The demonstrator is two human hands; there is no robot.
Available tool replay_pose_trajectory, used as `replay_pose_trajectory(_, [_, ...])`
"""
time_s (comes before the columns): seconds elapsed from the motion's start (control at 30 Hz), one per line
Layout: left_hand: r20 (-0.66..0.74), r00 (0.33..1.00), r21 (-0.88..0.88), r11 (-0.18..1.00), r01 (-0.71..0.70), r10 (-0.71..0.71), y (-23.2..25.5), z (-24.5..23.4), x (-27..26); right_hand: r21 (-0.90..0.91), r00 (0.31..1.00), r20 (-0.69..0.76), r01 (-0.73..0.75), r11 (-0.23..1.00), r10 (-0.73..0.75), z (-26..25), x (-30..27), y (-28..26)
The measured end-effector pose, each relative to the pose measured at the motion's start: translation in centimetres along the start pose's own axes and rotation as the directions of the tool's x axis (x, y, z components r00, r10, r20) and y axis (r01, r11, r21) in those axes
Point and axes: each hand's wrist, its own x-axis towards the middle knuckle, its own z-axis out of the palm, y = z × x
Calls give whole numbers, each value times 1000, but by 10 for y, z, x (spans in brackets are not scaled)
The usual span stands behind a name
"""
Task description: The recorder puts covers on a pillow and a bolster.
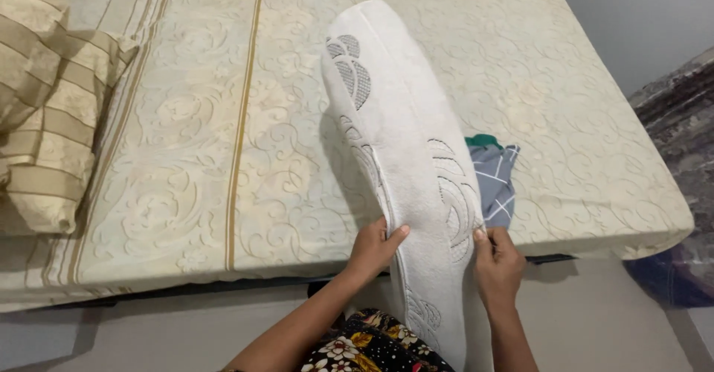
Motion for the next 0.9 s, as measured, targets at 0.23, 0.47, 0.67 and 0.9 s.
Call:
replay_pose_trajectory(0.23, [37, 972, -27, 972, 234, -233, -21, -75, 51, -50, 997, 66, 31, 998, -27, 84, 34, -46])
replay_pose_trajectory(0.47, [-84, 990, -239, 966, 93, -116, -53, -138, 106, -101, 988, 86, 135, 986, -127, 163, 68, -100])
replay_pose_trajectory(0.67, [-58, 971, -322, 925, 202, -232, -70, -154, 132, -202, 979, 139, 176, 963, -150, 203, 90, -109])
replay_pose_trajectory(0.9, [-73, 962, -205, 948, 244, -263, -90, -142, 152, -242, 968, 212, 189, 952, -138, 227, 105, -75])
